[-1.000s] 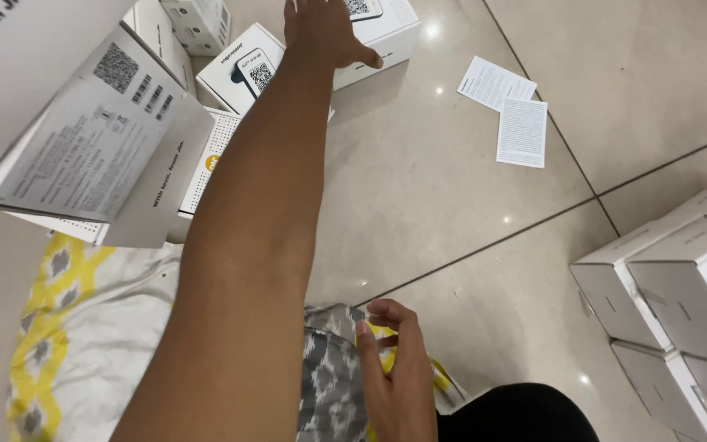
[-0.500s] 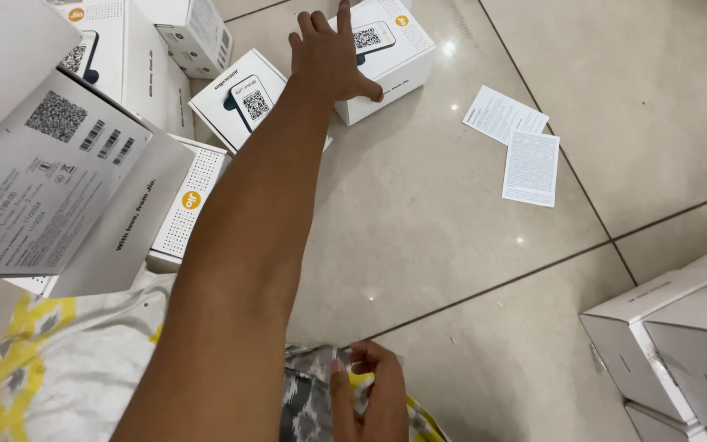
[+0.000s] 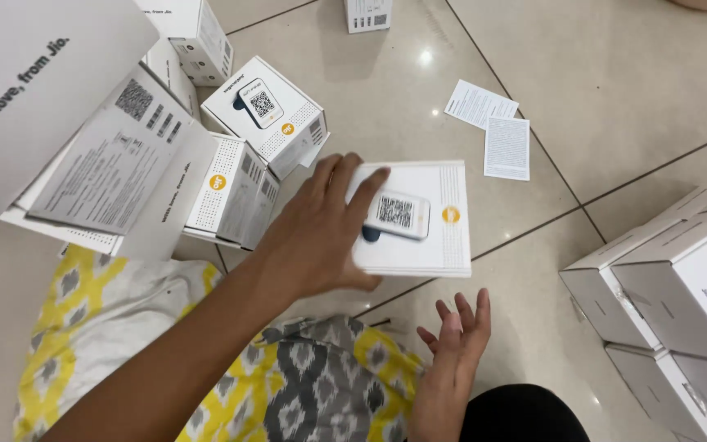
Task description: The person packages electronic voice boxes into retail packaging along with USB cables.
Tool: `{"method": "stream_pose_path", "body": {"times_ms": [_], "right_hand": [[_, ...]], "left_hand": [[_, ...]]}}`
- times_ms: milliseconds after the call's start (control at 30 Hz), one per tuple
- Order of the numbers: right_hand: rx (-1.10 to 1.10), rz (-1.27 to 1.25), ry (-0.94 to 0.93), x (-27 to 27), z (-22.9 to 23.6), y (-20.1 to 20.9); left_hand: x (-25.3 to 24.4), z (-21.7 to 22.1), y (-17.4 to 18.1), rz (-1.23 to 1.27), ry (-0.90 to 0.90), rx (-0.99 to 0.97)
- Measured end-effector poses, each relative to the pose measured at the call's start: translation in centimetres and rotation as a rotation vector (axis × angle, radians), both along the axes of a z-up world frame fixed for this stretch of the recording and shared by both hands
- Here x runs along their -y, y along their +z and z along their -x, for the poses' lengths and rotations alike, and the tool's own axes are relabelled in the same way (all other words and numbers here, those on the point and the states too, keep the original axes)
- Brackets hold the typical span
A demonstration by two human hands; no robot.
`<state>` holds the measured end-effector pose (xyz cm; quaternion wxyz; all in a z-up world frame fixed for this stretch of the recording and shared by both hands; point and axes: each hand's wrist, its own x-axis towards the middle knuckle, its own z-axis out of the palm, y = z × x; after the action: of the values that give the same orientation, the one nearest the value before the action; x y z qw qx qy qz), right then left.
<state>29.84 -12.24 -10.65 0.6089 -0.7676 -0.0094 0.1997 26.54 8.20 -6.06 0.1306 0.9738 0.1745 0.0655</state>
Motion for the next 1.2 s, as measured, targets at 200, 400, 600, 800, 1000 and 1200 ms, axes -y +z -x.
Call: {"method": "stream_pose_path", "body": {"times_ms": [200, 400, 600, 800, 1000, 1200], "right_hand": [[-0.194, -0.089, 0.019, 2.3, 1.0, 3.4], [-0.217, -0.245, 0.07, 6.7, 2.3, 5.8], [-0.137, -0.466, 0.056, 14.7, 2.1, 10.9], [-0.001, -0.508, -0.158, 28.3, 1.0, 9.8], [0.007, -0.338, -0.411, 38.4, 3.7, 7.4], [-0.052, -0.341, -0.485, 45.9, 5.1, 5.5]], "left_hand": [[4.6, 5.7, 4.2, 0.107, -0.131, -0.111], [7.6, 7.5, 9.4, -0.007, -0.232, -0.043], [12.3, 6.5, 14.0, -0.133, -0.431, 0.142], [22.5, 1.3, 13.4, 0.05, -0.421, 0.398], [34.9, -3.6, 8.8, 1.009, -0.345, -0.053], [42.8, -7.3, 3.4, 1.186, -0.427, -0.217]]}}
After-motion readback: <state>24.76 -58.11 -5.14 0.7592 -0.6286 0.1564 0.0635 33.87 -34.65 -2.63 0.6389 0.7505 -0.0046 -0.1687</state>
